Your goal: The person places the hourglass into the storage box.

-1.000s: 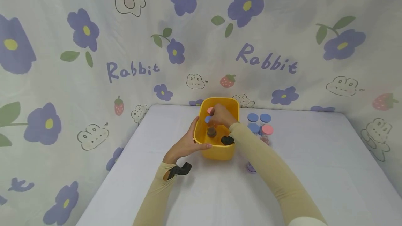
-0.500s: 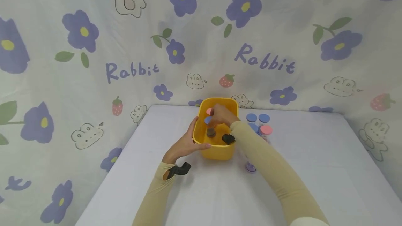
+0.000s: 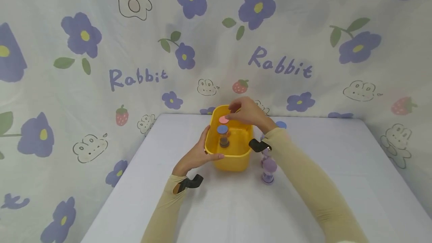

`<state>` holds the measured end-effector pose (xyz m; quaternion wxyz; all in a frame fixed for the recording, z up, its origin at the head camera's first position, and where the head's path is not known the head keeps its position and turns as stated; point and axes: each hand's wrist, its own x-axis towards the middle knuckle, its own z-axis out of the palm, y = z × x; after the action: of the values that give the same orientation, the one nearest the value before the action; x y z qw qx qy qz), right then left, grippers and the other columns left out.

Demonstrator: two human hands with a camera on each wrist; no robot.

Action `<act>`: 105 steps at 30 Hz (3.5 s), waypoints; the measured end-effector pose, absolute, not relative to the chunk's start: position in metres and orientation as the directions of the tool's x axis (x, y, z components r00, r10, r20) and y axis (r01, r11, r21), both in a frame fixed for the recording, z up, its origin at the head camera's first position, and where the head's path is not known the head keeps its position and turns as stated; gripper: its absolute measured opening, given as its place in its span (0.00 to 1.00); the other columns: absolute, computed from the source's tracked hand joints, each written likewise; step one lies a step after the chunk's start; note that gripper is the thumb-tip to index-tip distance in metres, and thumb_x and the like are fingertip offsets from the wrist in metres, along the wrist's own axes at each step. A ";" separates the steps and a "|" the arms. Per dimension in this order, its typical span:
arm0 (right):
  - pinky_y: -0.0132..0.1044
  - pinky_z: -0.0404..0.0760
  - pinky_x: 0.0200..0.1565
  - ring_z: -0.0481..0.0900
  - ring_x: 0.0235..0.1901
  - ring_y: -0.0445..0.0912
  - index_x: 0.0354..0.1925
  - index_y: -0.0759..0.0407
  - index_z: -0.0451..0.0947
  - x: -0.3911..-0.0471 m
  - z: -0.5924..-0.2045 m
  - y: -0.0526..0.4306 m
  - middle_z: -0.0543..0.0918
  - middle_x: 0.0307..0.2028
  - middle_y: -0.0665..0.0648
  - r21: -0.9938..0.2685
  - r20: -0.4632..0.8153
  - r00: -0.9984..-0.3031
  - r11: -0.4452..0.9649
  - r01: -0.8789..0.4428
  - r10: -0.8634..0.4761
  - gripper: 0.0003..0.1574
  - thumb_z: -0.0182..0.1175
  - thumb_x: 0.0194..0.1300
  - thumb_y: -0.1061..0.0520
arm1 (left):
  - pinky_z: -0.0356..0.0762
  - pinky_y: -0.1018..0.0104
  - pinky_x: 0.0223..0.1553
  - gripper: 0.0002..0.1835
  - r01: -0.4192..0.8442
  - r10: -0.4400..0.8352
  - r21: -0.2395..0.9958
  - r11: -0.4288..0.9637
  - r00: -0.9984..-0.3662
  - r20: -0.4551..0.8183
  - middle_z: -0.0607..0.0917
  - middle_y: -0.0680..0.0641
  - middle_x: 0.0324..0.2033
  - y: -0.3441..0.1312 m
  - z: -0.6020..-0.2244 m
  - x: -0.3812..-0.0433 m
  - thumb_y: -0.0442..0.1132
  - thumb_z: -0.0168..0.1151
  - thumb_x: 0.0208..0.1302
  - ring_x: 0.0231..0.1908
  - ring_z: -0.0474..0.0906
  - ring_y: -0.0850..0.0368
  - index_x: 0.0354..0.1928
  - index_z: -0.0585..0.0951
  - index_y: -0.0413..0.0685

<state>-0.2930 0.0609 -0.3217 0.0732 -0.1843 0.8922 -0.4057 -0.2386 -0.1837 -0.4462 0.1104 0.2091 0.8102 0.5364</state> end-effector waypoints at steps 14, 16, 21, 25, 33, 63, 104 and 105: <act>0.42 0.87 0.56 0.85 0.54 0.52 0.59 0.55 0.81 -0.239 -0.338 0.152 0.86 0.56 0.59 -0.779 0.058 -0.965 0.592 -0.204 -0.256 0.28 0.68 0.69 0.42 | 0.56 0.34 0.78 0.68 0.240 0.476 0.924 0.298 -0.876 0.075 0.58 0.41 0.79 -0.184 -0.444 -0.238 0.55 0.80 0.53 0.76 0.60 0.36 0.82 0.40 0.57; 0.33 0.86 0.53 0.85 0.53 0.47 0.59 0.55 0.81 -0.234 -0.345 0.166 0.87 0.55 0.58 -0.790 0.072 -0.973 0.583 -0.189 -0.218 0.28 0.67 0.69 0.41 | 0.56 0.34 0.78 0.67 0.250 0.479 0.922 0.297 -0.874 0.082 0.59 0.41 0.79 -0.183 -0.444 -0.239 0.54 0.80 0.53 0.76 0.60 0.36 0.82 0.40 0.56; 0.16 0.78 0.47 0.82 0.45 0.26 0.59 0.59 0.80 -0.225 -0.366 0.200 0.87 0.49 0.43 -0.819 0.115 -0.984 0.547 -0.172 -0.136 0.28 0.67 0.70 0.43 | 0.57 0.33 0.78 0.68 0.253 0.473 0.917 0.309 -0.877 0.083 0.58 0.42 0.79 -0.182 -0.442 -0.241 0.55 0.80 0.53 0.76 0.60 0.36 0.82 0.39 0.56; 0.15 0.77 0.45 0.80 0.44 0.21 0.60 0.61 0.79 -0.221 -0.388 0.219 0.83 0.43 0.29 -0.838 0.136 -0.987 0.521 -0.162 -0.089 0.29 0.68 0.70 0.45 | 0.56 0.33 0.77 0.67 0.256 0.479 0.921 0.294 -0.873 0.090 0.59 0.42 0.78 -0.182 -0.443 -0.242 0.55 0.80 0.53 0.75 0.60 0.35 0.82 0.40 0.55; 0.14 0.75 0.45 0.75 0.44 0.18 0.67 0.58 0.74 -0.222 -0.432 0.233 0.83 0.51 0.42 -0.851 0.061 -0.998 0.524 -0.042 0.020 0.38 0.68 0.68 0.39 | 0.57 0.34 0.78 0.67 0.246 0.479 0.927 0.282 -0.874 0.086 0.59 0.44 0.78 -0.183 -0.449 -0.242 0.55 0.80 0.53 0.75 0.61 0.36 0.82 0.40 0.56; 0.15 0.79 0.48 0.80 0.46 0.20 0.68 0.67 0.71 -0.230 -0.482 0.223 0.78 0.47 0.24 -0.946 0.061 -0.997 0.316 -0.072 -0.045 0.39 0.71 0.67 0.51 | 0.58 0.35 0.78 0.67 0.232 0.478 0.924 0.305 -0.876 0.062 0.59 0.44 0.78 -0.182 -0.446 -0.239 0.54 0.80 0.54 0.76 0.61 0.37 0.82 0.39 0.57; 0.14 0.76 0.47 0.80 0.46 0.27 0.68 0.59 0.74 -0.223 -0.380 0.211 0.78 0.50 0.29 -0.893 0.204 -0.979 0.408 -0.192 -0.015 0.33 0.69 0.69 0.51 | 0.55 0.33 0.78 0.68 0.201 0.435 0.917 0.345 -0.900 0.034 0.59 0.46 0.79 -0.186 -0.444 -0.241 0.56 0.80 0.52 0.76 0.60 0.38 0.82 0.39 0.61; 0.14 0.76 0.47 0.80 0.46 0.27 0.68 0.58 0.74 -0.223 -0.375 0.209 0.78 0.50 0.29 -0.892 0.206 -0.978 0.408 -0.195 -0.018 0.33 0.69 0.69 0.51 | 0.55 0.33 0.78 0.68 0.199 0.434 0.917 0.346 -0.900 0.032 0.59 0.46 0.79 -0.186 -0.443 -0.240 0.55 0.80 0.52 0.76 0.60 0.38 0.82 0.39 0.61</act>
<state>-0.2226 0.2093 -0.3754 -0.0820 -0.0636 0.8352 -0.5401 -0.2404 -0.1856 -0.4432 0.1091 0.1946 0.8130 0.5379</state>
